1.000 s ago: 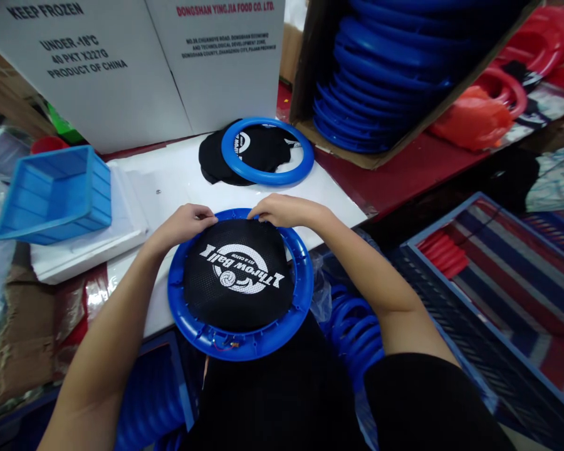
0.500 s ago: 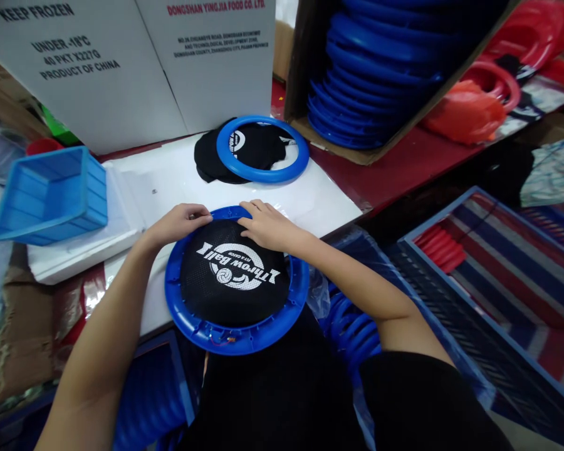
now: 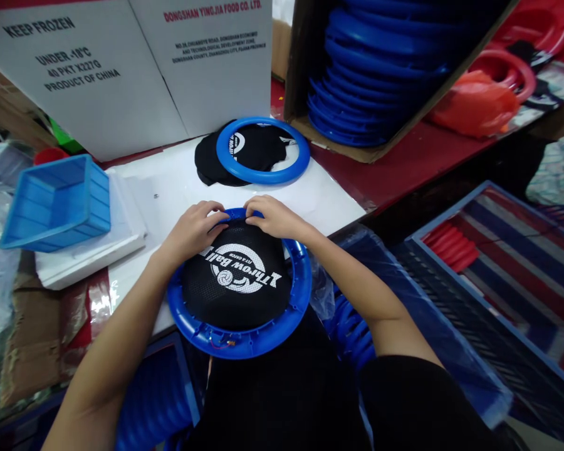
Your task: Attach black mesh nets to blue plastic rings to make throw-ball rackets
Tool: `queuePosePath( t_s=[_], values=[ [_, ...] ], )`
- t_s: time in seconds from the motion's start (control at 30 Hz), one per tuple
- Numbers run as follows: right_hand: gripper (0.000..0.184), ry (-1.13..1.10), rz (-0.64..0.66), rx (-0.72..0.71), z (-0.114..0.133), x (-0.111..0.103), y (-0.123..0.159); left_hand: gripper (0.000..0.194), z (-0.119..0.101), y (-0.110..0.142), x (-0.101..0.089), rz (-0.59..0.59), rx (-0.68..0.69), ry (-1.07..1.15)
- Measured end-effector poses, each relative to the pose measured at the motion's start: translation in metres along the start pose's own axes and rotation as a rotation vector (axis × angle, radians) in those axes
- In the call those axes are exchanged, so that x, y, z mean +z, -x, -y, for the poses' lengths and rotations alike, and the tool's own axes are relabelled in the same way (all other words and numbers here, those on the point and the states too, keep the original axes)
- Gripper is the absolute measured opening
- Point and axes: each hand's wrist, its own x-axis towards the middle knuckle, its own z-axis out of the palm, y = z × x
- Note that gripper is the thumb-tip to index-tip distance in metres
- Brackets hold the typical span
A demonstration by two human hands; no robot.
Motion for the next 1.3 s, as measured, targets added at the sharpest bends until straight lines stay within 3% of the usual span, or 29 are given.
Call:
queuePosePath(
  t_s=[0.17,0.37,0.5,0.77,0.93,1.3],
  values=[
    [0.015,-0.029,-0.040,-0.018,-0.006,0.001,0.002,0.029,-0.001,-0.002,0.002,0.051,0.079,-0.011],
    [0.017,-0.090,-0.063,-0.048,-0.014,0.004,0.003,0.024,0.003,-0.002,0.004,0.087,0.122,0.051],
    [0.017,-0.155,-0.062,-0.035,-0.018,0.005,0.002,0.017,0.005,-0.004,0.001,0.136,0.097,0.140],
    [0.017,-0.330,0.074,-0.029,-0.028,0.006,-0.009,0.032,-0.002,-0.012,-0.010,0.273,0.004,0.193],
    [0.017,-0.351,0.083,-0.032,-0.031,0.007,-0.012,0.014,0.002,-0.013,-0.012,0.234,-0.125,0.419],
    [0.018,-0.276,0.216,-0.094,-0.032,-0.006,-0.015,0.019,0.011,-0.012,-0.008,0.136,-0.291,0.639]
  ],
)
